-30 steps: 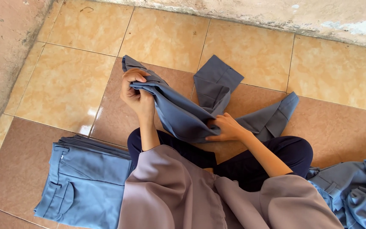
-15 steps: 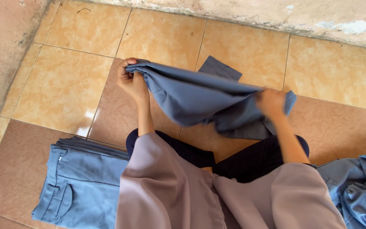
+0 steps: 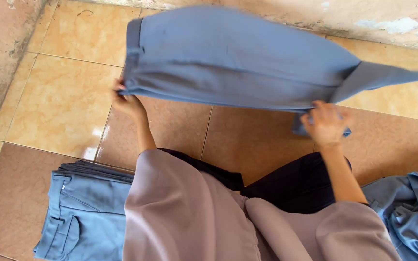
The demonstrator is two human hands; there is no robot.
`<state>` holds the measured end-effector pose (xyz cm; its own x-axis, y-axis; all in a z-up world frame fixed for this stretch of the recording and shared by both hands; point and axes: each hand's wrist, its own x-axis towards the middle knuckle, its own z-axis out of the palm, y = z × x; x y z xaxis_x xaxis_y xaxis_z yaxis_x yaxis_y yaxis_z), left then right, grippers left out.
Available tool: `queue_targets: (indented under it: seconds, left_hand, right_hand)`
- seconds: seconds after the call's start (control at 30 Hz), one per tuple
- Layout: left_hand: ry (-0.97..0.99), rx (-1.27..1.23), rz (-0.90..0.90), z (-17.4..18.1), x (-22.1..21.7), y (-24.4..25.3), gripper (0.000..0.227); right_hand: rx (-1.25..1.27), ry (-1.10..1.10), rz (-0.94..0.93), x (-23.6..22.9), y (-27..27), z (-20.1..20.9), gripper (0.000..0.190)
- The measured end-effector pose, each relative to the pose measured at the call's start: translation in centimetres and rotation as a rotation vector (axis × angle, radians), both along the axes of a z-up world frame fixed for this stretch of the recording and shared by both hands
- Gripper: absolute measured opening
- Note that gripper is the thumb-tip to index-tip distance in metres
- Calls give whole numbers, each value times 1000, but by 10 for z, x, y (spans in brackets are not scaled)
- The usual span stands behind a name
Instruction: Folding multiple pairs of blue pants into neat rectangular shapes while sitting on the floor.
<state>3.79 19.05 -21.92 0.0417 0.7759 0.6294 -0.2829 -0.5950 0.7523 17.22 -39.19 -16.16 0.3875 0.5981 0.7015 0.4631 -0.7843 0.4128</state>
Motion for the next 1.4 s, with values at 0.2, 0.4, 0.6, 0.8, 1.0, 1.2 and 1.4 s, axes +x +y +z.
queue_targets:
  seconds: [0.2,0.4,0.6,0.8,1.0,1.2,1.4]
  left_hand:
    - [1439,-357,96,-166,-38,-72,81]
    - [1511,322,-264,-139,-2,-229,96]
    - [1631,466,-421,-179,-11,-290,71]
    - [1782,360,-318,-203,-12,-204,64]
    - [2035,16,-212,-202,-29,-99,70]
    - [2011,40,55,-170,-41,-92,62]
    - [1584,446,-307,-169,-8,-245,92]
  right_hand:
    - [-174,409,46,17,-11,-234,6]
    - [-208,397,32,-5,9,-208,14]
    - [-243,457,-94,-4,3,-218,8]
    - [-481,727,-467,-1,3,-212,30]
    - [-157,433,-259,13,-12,-237,10]
    - [-30,470,157,1,15,-203,34]
    - [-69,608,-24,11,3,-244,63]
